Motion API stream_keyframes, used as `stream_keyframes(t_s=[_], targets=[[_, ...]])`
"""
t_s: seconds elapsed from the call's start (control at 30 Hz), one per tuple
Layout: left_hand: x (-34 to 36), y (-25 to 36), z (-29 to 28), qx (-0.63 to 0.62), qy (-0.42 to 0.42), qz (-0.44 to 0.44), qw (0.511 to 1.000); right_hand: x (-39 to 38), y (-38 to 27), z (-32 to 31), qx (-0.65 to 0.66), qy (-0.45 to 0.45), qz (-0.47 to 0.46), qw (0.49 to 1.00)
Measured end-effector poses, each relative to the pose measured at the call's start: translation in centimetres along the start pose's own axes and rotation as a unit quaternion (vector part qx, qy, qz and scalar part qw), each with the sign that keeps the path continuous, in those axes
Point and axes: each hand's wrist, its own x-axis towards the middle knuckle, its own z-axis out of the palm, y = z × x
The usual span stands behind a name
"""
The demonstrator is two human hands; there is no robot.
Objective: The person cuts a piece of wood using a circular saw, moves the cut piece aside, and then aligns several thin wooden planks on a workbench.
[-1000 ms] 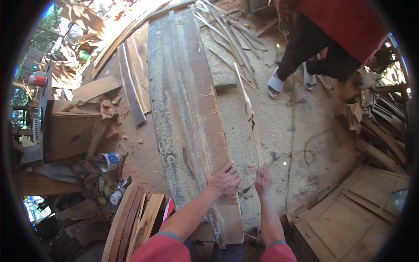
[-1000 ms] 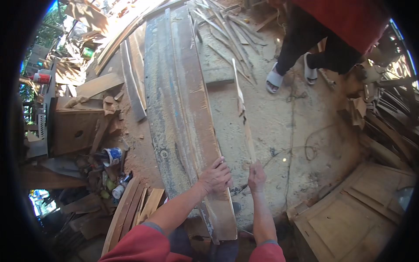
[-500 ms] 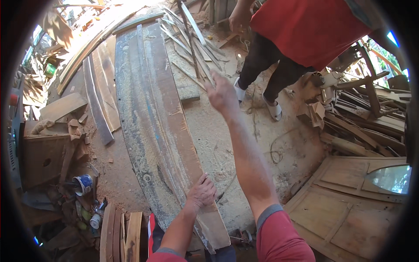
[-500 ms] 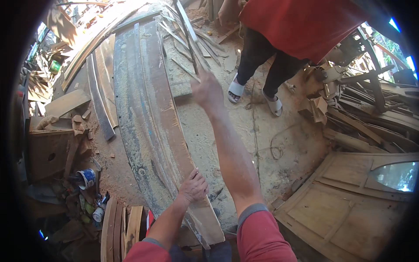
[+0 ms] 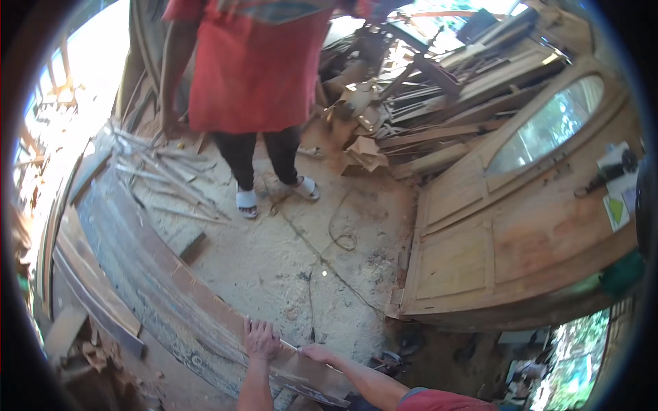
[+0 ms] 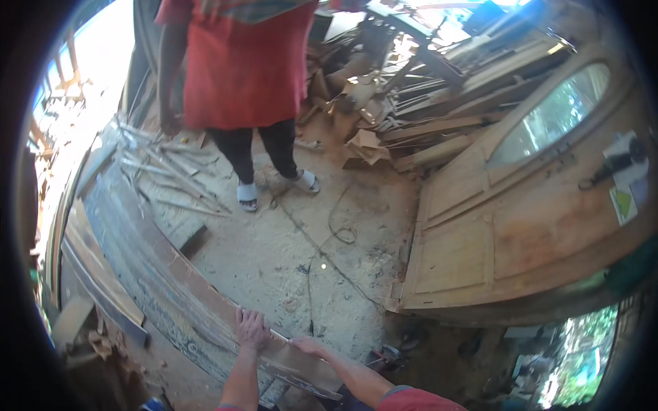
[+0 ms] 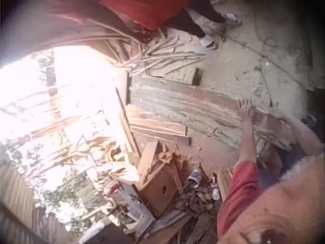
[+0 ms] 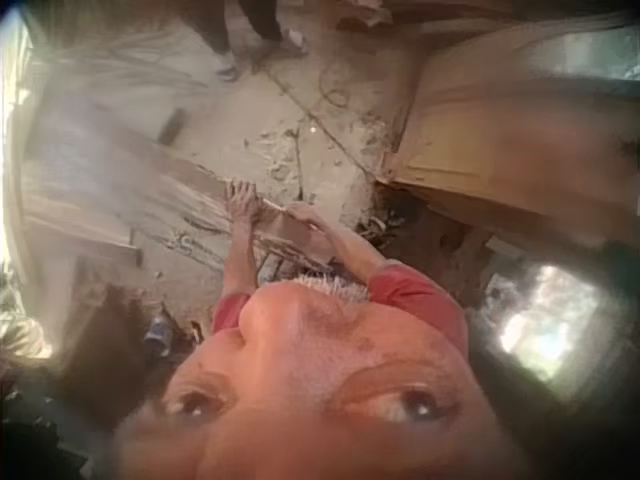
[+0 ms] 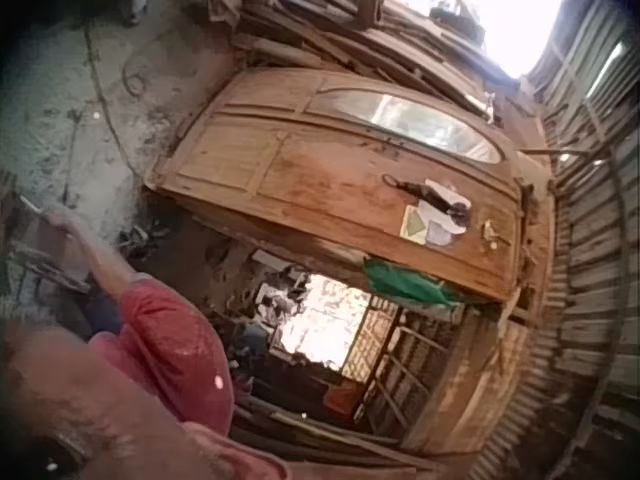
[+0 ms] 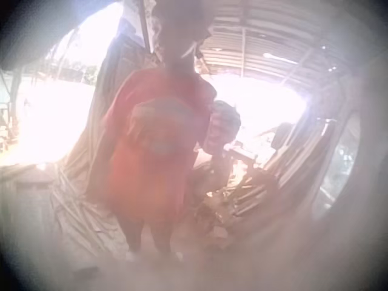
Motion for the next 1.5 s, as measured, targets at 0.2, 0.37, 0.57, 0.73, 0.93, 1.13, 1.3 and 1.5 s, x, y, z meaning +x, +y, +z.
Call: stream_keyframes(t_s=[0.2, 0.37, 0.57, 0.73, 0.93, 1.13, 1.3, 1.5], targets=[[-3.7, -0.6, -1.9, 0.05, 0.035, 0.013, 0.998, -4.0, -2.7, -0.1, -0.066, 0.009, -0.056, 0.996], [-6.7, -3.9, -4.5, 0.109, 0.012, -0.062, 0.992, -6.1, -8.5, -1.5, -0.061, 0.009, -0.015, 0.998], [-7.9, -7.3, -5.5, -0.009, -0.026, -0.14, 0.99, -13.9, -10.5, -6.7, -0.114, 0.134, 0.029, 0.984], [-8.5, -6.7, -5.1, -0.209, 0.035, -0.209, 0.955, -24.1, -13.1, -6.5, -0.252, 0.194, -0.054, 0.946], [-8.3, 4.4, -9.7, -0.765, 0.217, -0.286, 0.535, -30.6, -15.6, 3.7, -0.357, 0.287, -0.069, 0.886], [-11.8, 0.9, -13.6, -0.723, 0.164, -0.401, 0.538, -32.6, -19.3, 11.7, -0.414, 0.289, -0.085, 0.859], [-14.8, -2.3, -17.4, -0.781, 0.091, -0.439, 0.435, -37.5, -27.4, 14.5, -0.355, 0.288, -0.101, 0.883], [-23.6, -1.2, -19.9, -0.856, 0.034, -0.41, 0.313, -41.4, -23.1, 20.0, -0.225, 0.361, 0.072, 0.902]])
